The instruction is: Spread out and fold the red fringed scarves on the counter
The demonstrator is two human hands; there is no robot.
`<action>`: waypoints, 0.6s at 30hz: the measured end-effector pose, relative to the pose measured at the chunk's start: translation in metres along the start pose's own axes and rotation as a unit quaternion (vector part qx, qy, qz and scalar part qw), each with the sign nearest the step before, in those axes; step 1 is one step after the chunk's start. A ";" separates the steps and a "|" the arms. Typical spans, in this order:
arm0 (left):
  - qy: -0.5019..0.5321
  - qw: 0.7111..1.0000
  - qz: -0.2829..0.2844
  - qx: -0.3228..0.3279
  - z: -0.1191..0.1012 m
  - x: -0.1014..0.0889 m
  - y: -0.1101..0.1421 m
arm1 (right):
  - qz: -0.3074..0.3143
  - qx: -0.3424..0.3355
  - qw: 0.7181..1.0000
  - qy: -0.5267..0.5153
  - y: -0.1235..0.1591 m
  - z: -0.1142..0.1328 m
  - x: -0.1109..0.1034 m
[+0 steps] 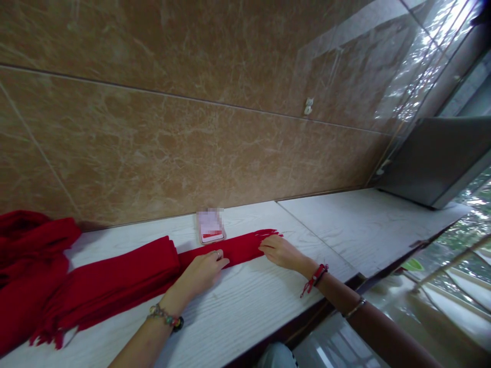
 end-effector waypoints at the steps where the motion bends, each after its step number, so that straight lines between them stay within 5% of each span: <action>1: 0.002 1.000 -0.005 -0.007 0.001 0.001 0.000 | -0.006 0.008 1.000 -0.005 -0.002 0.002 0.000; 9: -0.024 0.999 -0.011 -0.036 0.002 0.004 -0.005 | 0.070 -0.015 0.997 0.030 -0.021 0.012 0.015; 18: -0.031 0.998 -0.036 -0.049 0.005 0.002 -0.003 | 0.014 -0.054 0.996 0.068 -0.019 0.011 0.008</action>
Point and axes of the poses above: each hand's wrist, its own y-axis away from the middle knuckle, its own x-axis out of the palm, z = x × y, the point moved 4 cm from there along -y, towards the middle knuckle, and after that the axes turned 7 degrees about -y, right-handed, at the moved point
